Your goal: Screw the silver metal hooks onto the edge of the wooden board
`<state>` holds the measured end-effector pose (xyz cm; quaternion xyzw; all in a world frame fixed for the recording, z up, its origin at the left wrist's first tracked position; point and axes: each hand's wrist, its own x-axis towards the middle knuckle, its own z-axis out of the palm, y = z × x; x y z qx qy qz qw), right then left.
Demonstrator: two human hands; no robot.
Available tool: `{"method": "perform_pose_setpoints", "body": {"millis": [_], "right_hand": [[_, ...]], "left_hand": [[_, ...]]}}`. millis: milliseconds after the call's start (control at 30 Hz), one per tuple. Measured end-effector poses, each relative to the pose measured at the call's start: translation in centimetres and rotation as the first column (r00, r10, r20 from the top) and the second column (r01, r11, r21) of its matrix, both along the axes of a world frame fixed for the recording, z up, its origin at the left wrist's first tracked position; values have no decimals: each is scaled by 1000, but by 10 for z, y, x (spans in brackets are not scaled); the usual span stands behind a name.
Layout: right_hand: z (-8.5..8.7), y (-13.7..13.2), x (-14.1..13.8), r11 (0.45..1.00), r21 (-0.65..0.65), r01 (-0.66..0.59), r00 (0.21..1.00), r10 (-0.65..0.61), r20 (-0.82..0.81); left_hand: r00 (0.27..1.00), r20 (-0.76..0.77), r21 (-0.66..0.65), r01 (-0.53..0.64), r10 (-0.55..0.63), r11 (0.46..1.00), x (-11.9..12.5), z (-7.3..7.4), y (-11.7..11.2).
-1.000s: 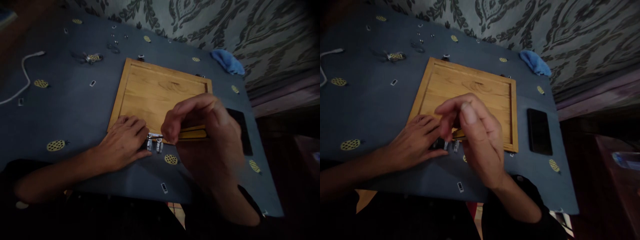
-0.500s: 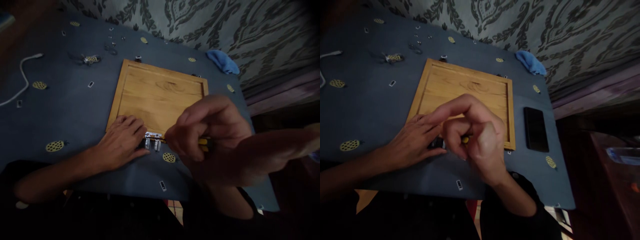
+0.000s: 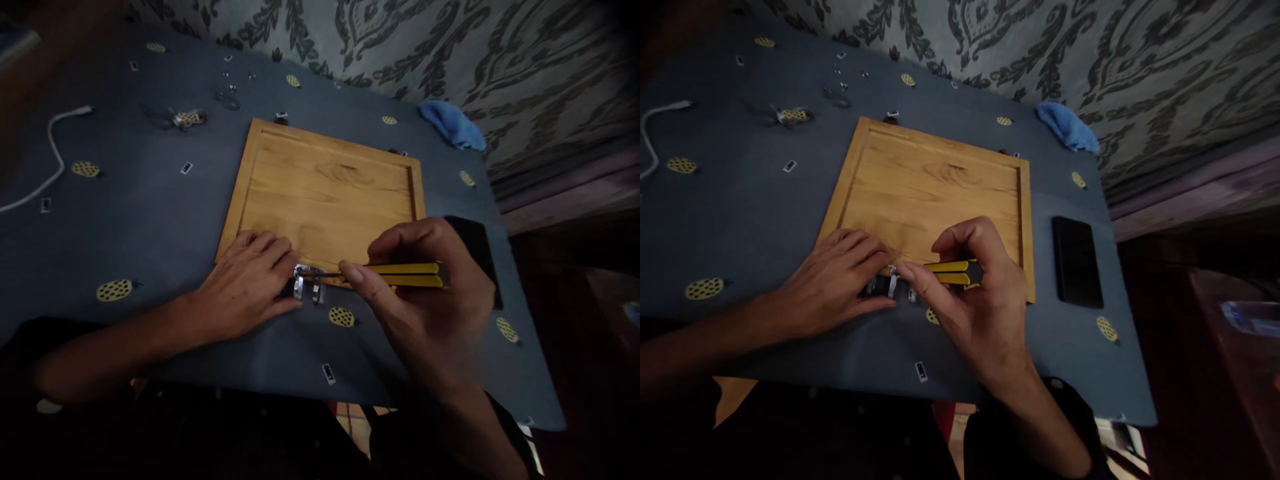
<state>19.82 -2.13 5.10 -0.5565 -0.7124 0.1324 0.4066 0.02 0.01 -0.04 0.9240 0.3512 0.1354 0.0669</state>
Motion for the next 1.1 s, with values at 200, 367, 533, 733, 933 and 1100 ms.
{"method": "perform_pose_setpoints", "body": {"millis": [200,367,533,733,933,1100], "right_hand": [[2,-3,4,997,73,5,999,-8,41],[4,-12,6,998,66,8,1000,-8,2],[3,-12,16,979,140,-150,988,154,-22],[0,-15,19,963,74,-259,958,266,-104],[-4,-12,14,979,17,-203,962,202,-181],[-2,-8,10,996,-11,-89,995,88,-51]], "left_hand": [[1000,11,-14,3,-3,1000,0,0,0],[1000,2,-23,5,-5,1000,0,0,1],[1000,-20,-20,-2,1,1000,0,0,2],[1000,-15,-31,-4,3,1000,0,1,1],[1000,-3,-45,4,-4,999,0,1,1],[1000,20,-15,5,-5,1000,-1,-1,1]]}}
